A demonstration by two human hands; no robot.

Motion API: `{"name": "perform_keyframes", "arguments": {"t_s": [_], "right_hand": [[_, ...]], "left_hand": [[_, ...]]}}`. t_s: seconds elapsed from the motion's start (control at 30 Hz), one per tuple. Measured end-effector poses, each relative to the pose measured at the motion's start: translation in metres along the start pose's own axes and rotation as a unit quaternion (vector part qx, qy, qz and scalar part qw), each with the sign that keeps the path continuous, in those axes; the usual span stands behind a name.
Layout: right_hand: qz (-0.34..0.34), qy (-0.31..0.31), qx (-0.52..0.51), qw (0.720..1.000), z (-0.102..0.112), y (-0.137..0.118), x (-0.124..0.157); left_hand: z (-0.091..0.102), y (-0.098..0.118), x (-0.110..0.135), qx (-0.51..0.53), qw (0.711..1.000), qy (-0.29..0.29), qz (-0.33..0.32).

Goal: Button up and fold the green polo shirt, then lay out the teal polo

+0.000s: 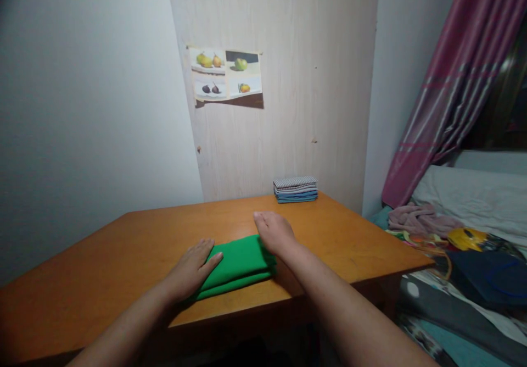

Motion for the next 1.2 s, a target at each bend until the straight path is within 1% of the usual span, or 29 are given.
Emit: {"name": "perform_keyframes", "arguments": {"t_s": [0.1, 0.17, 0.2, 0.27, 0.33, 0.4, 0.47, 0.73, 0.87, 0.97, 1.03, 1.1, 1.17, 1.2], "right_hand": [[0.046, -0.061, 0.079, 0.994, -0.038, -0.039, -0.004], [0.054, -0.109, 0.126, 0.985, -0.069, -0.050, 0.001], [0.048, -0.135, 0.147, 0.979, -0.085, -0.048, 0.006], [0.021, -0.180, 0.178, 0.967, -0.112, -0.036, 0.018], [-0.002, -0.196, 0.192, 0.962, -0.125, -0.021, 0.030], [-0.013, -0.187, 0.196, 0.962, -0.127, -0.010, 0.038], [-0.021, -0.180, 0.196, 0.964, -0.123, -0.003, 0.042], [-0.057, -0.174, 0.185, 0.966, -0.109, 0.020, 0.046], [-0.069, -0.172, 0.199, 0.962, -0.097, 0.037, 0.052], [-0.073, -0.177, 0.210, 0.959, -0.085, 0.044, 0.054], [-0.067, -0.174, 0.227, 0.956, -0.077, 0.041, 0.052], [-0.047, -0.161, 0.232, 0.958, -0.071, 0.027, 0.047], [-0.020, -0.163, 0.208, 0.964, -0.072, 0.008, 0.046], [-0.006, -0.178, 0.190, 0.966, -0.077, -0.001, 0.049]], "left_hand": [[-0.002, 0.000, 0.002, -0.011, 1.000, -0.014, 0.016], [-0.001, 0.002, 0.004, -0.016, 0.999, -0.021, 0.025], [-0.001, 0.003, 0.005, -0.018, 0.999, -0.023, 0.029], [0.000, 0.004, 0.007, -0.020, 0.999, -0.026, 0.035], [0.000, 0.005, 0.010, -0.022, 0.999, -0.026, 0.042], [-0.001, 0.004, 0.011, -0.021, 0.998, -0.025, 0.049], [-0.001, 0.003, 0.012, -0.017, 0.998, -0.024, 0.053], [-0.003, -0.004, 0.019, 0.009, 0.996, -0.042, 0.081], [-0.003, -0.005, 0.020, 0.024, 0.996, -0.035, 0.074], [-0.005, -0.005, 0.019, 0.029, 0.996, -0.038, 0.071], [-0.005, -0.004, 0.018, 0.027, 0.997, -0.041, 0.067], [-0.005, -0.003, 0.017, 0.023, 0.997, -0.044, 0.064], [-0.004, -0.001, 0.017, 0.015, 0.997, -0.043, 0.063], [-0.003, 0.000, 0.017, 0.011, 0.997, -0.043, 0.062]]}}
Point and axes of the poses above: each hand's wrist, its own x-axis away from the middle knuckle, its own z-axis out of the back of the hand, y = z × x, the point moved 10 cm from there along -x, towards the middle knuckle, and after that the axes turned 11 degrees about -z, right-handed, at the moved point
